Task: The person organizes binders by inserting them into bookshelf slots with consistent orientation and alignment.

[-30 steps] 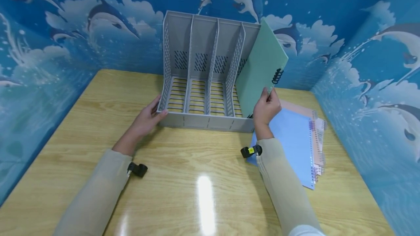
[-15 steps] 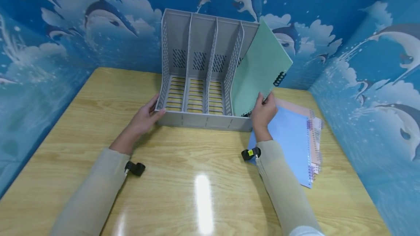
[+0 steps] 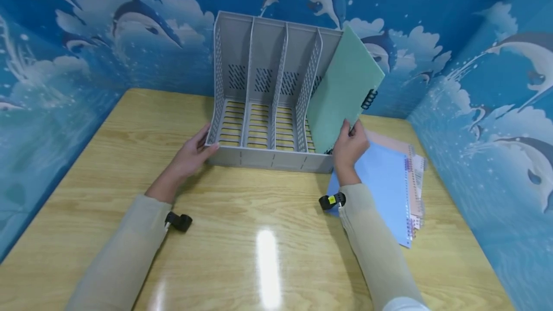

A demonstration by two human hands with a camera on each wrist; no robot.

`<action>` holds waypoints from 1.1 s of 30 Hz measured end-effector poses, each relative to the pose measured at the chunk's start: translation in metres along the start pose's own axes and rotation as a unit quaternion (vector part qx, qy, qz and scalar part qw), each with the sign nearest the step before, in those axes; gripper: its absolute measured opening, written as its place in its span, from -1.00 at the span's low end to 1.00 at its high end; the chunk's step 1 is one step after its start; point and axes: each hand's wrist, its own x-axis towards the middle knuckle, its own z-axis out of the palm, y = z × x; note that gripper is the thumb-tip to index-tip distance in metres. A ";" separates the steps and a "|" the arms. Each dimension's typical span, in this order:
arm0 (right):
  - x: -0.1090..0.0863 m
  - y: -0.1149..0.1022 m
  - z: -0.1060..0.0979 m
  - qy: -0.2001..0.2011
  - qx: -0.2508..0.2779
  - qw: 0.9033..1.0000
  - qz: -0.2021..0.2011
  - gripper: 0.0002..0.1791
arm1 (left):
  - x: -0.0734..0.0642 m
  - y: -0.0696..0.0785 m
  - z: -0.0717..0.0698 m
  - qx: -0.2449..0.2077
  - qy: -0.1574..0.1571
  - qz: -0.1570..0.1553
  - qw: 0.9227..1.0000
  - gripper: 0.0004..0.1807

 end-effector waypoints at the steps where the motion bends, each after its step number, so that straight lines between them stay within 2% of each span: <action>1: 0.001 -0.001 0.000 0.004 0.005 1.000 -0.008 -0.68 | 0.000 0.000 0.000 0.001 0.001 0.000 1.000 -0.18; 5: 0.001 -0.005 0.001 0.009 0.012 1.000 -0.021 -0.66 | 0.000 0.000 0.000 0.002 0.000 0.003 1.000 -0.18; 10: 0.002 -0.007 0.001 0.002 0.007 1.000 -0.001 -0.74 | 0.000 0.000 -0.002 0.003 0.000 0.005 1.000 -0.17; 19: 0.003 -0.008 -0.001 -0.026 0.004 0.999 0.027 -0.75 | 0.001 -0.001 -0.002 0.008 0.001 0.009 1.000 -0.16; 33: 0.002 -0.003 -0.005 -0.083 0.057 0.992 0.081 -0.51 | -0.002 0.003 0.000 0.016 -0.002 0.002 1.000 -0.18</action>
